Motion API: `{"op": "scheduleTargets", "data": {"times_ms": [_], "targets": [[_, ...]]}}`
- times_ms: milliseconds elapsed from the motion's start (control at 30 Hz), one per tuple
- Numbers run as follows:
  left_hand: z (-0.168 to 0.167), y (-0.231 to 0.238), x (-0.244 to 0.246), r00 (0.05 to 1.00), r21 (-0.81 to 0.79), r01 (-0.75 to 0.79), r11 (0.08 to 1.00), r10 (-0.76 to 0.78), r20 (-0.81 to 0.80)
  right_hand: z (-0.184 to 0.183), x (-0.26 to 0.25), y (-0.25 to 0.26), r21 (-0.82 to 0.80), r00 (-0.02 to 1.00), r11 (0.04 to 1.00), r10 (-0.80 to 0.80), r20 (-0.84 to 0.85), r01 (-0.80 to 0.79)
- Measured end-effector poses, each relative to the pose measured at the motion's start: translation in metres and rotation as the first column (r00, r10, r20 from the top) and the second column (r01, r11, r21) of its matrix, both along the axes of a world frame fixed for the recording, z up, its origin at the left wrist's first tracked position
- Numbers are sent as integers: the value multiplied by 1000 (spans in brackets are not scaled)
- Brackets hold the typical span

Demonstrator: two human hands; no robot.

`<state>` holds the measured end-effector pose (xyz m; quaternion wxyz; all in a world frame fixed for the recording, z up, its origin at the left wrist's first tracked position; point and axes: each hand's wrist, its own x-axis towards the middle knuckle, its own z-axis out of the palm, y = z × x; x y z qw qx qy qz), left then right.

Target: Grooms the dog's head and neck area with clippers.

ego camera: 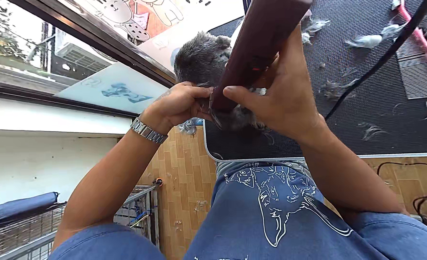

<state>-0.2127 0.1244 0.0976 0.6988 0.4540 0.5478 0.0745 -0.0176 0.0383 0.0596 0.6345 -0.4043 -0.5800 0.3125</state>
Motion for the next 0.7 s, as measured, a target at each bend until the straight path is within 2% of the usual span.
{"op": "scheduleTargets", "data": {"times_ms": [133, 233, 367, 467, 700], "targets": [[-2, -2, -2, 1000, -5, -19, 1000, 19, -18, 2, 1, 6, 82, 993, 993, -75, -86, 82], [-4, -2, -4, 999, -31, -33, 999, 33, -1, -1, -5, 7, 79, 990, 990, -113, -83, 120], [-5, -3, -6, 998, -39, -38, 999, 39, 48, -7, -14, 2, -3, 994, 1000, -22, -105, 22], [-6, -4, -7, 999, 12, -42, 999, 42, 13, -7, -15, 0, -44, 981, 997, 61, -185, -70], [-7, -4, -12, 999, -17, -34, 999, 34, 27, -3, -2, 10, 98, 977, 994, -19, -214, 41]]}}
